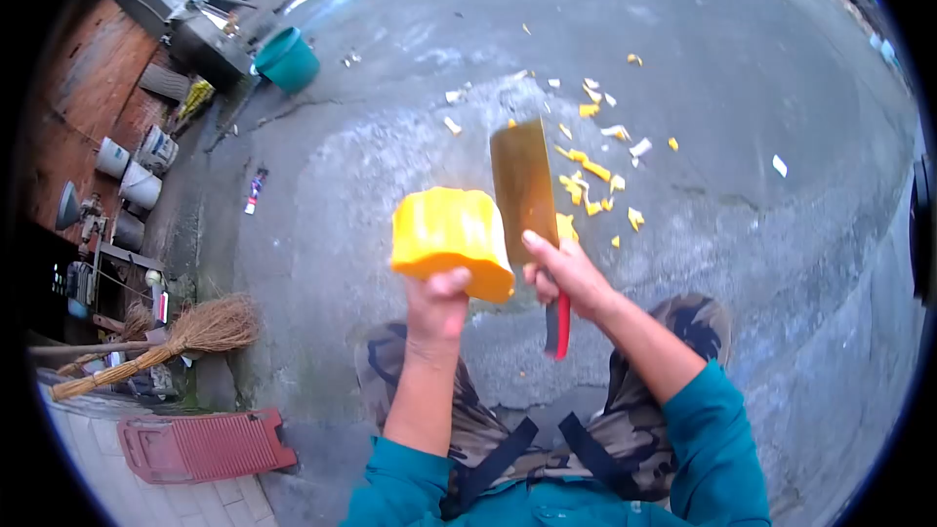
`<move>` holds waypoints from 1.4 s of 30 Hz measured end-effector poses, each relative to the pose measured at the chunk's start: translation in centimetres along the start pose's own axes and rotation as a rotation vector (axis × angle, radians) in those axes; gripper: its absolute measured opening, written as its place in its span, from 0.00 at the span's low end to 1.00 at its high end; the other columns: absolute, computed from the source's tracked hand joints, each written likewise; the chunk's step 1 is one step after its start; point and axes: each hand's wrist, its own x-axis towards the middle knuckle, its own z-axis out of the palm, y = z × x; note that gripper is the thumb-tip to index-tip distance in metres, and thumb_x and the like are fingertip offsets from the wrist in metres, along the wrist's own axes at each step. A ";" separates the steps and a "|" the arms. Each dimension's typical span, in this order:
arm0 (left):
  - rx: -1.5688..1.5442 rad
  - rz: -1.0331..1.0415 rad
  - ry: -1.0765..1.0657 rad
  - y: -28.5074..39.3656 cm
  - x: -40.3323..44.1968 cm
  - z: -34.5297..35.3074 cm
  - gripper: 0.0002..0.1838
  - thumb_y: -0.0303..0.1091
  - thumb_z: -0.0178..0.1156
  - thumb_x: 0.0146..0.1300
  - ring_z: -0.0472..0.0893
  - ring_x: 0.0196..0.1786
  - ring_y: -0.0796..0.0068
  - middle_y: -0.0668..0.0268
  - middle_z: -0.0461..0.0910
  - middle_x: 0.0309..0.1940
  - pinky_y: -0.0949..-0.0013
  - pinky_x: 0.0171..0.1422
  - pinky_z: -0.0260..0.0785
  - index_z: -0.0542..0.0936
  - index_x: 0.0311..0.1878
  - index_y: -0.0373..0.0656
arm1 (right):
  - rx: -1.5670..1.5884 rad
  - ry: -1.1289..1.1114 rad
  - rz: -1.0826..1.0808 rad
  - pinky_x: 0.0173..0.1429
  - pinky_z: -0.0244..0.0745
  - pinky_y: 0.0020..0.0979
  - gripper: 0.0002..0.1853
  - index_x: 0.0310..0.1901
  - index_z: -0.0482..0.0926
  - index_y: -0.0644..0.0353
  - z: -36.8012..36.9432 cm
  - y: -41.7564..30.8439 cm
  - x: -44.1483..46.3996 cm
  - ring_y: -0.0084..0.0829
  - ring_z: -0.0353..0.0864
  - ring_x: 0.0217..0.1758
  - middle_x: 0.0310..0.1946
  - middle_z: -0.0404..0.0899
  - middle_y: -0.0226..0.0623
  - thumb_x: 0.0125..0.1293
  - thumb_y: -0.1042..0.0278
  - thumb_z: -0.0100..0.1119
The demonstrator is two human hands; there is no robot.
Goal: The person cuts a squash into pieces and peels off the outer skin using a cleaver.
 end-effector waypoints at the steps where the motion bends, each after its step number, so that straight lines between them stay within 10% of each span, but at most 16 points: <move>1: 0.109 0.040 -0.022 -0.4 0.2 0.1 0.40 0.22 0.66 0.43 0.76 0.59 0.64 0.62 0.75 0.56 0.60 0.67 0.66 0.67 0.65 0.40 | 0.093 -0.053 0.028 0.25 0.68 0.28 0.22 0.41 0.74 0.59 0.4 0.0 -0.1 0.19 0.65 0.14 0.17 0.72 0.31 0.71 0.44 0.50; 12: 0.528 0.078 -0.204 -1.4 -0.4 1.3 0.58 0.23 0.77 0.39 0.69 0.66 0.66 0.60 0.65 0.61 0.60 0.70 0.64 0.50 0.71 0.47 | 0.563 -0.179 -0.013 0.27 0.62 0.24 0.23 0.46 0.73 0.49 -1.0 -0.4 -1.0 0.15 0.61 0.19 0.24 0.68 0.20 0.63 0.40 0.62; 15: 0.664 0.097 -0.457 -1.0 -0.5 1.6 0.57 0.37 0.77 0.46 0.61 0.72 0.64 0.60 0.61 0.67 0.57 0.75 0.54 0.48 0.74 0.48 | 0.549 -0.028 -0.125 0.33 0.71 0.26 0.25 0.49 0.73 0.55 -2.9 -1.0 -0.5 0.18 0.72 0.26 0.30 0.74 0.24 0.62 0.44 0.64; 18: -0.219 -0.352 -0.397 -1.2 -1.1 2.5 0.54 0.71 0.56 0.56 0.58 0.75 0.60 0.62 0.54 0.74 0.53 0.77 0.51 0.48 0.76 0.47 | 0.512 0.028 -0.273 0.54 0.75 0.30 0.30 0.55 0.71 0.63 -3.3 -2.2 -1.0 0.26 0.80 0.47 0.45 0.78 0.35 0.60 0.50 0.68; 22: -0.189 -0.504 -0.194 -1.5 -0.9 2.3 0.48 0.63 0.57 0.61 0.62 0.73 0.59 0.59 0.59 0.72 0.49 0.73 0.58 0.53 0.74 0.43 | 0.258 0.019 -0.372 0.55 0.75 0.30 0.33 0.55 0.71 0.65 -4.3 -3.2 -1.7 0.27 0.80 0.49 0.46 0.79 0.36 0.55 0.54 0.73; 27: -0.263 -0.717 -0.441 -2.8 -0.9 0.5 0.44 0.47 0.61 0.54 0.67 0.69 0.54 0.52 0.66 0.67 0.40 0.64 0.66 0.58 0.72 0.37 | 0.035 0.003 -0.505 0.50 0.75 0.27 0.29 0.50 0.75 0.64 -5.4 -5.5 -2.3 0.24 0.79 0.43 0.40 0.79 0.33 0.51 0.56 0.74; 36: 0.115 -0.524 -0.433 -3.0 -1.8 1.5 0.57 0.45 0.76 0.35 0.74 0.61 0.69 0.59 0.72 0.59 0.68 0.65 0.68 0.59 0.69 0.34 | -0.219 -0.131 -0.440 0.48 0.74 0.27 0.29 0.48 0.76 0.64 -4.2 -5.3 -3.1 0.24 0.79 0.41 0.38 0.79 0.32 0.45 0.60 0.77; 42: -0.096 -0.604 -0.255 -5.2 -2.5 1.1 0.58 0.59 0.75 0.42 0.74 0.63 0.65 0.59 0.70 0.62 0.61 0.67 0.68 0.57 0.71 0.38 | -0.390 -0.024 -0.273 0.40 0.73 0.22 0.33 0.49 0.77 0.65 -4.2 -6.3 -3.5 0.21 0.76 0.34 0.34 0.79 0.32 0.44 0.54 0.78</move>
